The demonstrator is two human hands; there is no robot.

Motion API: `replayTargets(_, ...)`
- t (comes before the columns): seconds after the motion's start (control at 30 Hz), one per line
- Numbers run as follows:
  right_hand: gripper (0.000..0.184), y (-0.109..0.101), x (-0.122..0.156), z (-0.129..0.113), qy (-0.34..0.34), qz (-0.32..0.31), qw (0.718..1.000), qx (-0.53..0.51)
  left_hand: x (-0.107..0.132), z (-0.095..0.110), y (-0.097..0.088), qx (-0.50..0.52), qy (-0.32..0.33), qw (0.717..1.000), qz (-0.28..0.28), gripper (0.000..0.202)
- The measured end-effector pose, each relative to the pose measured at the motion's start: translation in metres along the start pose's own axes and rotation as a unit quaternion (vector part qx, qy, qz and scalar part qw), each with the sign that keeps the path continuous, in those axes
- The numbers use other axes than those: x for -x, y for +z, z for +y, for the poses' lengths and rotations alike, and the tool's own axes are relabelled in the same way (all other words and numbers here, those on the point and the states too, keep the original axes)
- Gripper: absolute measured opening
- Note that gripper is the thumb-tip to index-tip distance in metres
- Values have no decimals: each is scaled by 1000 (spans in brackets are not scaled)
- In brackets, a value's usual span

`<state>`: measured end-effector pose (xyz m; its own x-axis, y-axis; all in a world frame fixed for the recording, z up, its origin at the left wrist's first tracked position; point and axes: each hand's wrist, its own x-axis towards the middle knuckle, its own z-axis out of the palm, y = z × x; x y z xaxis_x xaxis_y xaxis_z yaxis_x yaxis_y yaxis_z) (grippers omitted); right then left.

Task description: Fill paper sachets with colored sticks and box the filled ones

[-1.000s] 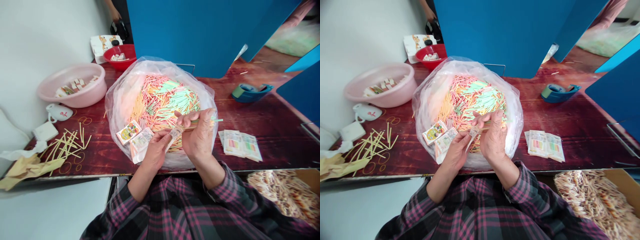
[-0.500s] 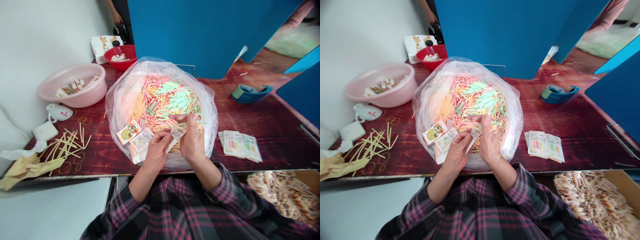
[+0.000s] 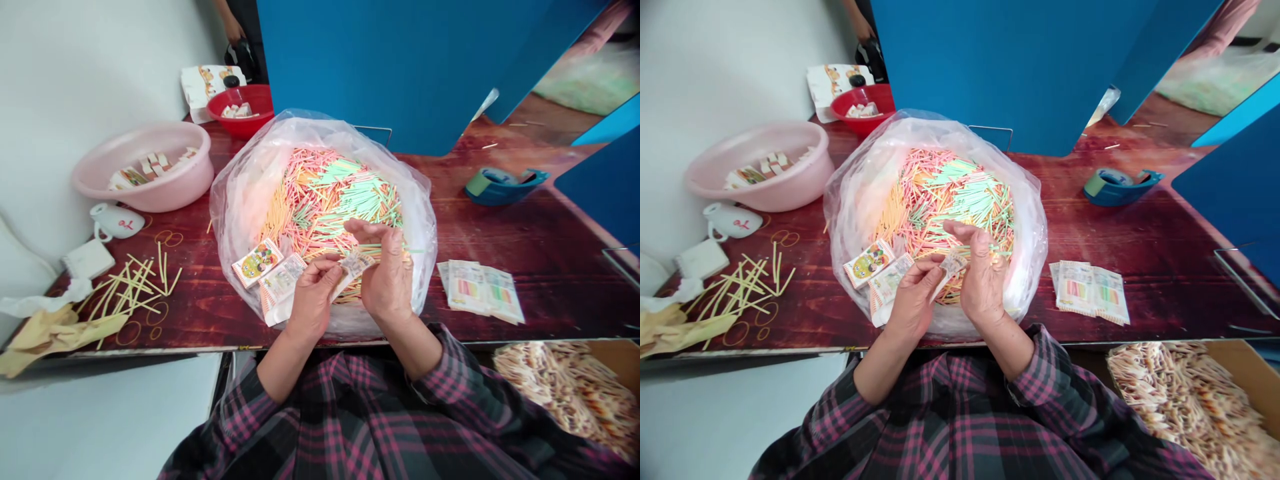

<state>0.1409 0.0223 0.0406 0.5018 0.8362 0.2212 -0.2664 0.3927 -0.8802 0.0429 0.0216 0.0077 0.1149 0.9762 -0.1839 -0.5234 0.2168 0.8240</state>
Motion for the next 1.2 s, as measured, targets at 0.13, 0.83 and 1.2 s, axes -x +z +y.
replayTargets(0.13, 40, 0, -1, 3, 25, 7, 1000, -4, 0, -1, -1, 1, 6, 1000, 11, 28)
replayTargets(0.83, 36, -8, 3, 0, -94, -34, 994, 48, -2, 2, -4, 11, 4, 1000, 3, 23)
replayTargets(1.2, 49, -24, -14, 4, 146, -162, 975, 46, -8, -4, -8, -18, 36, 999, 2, 22)
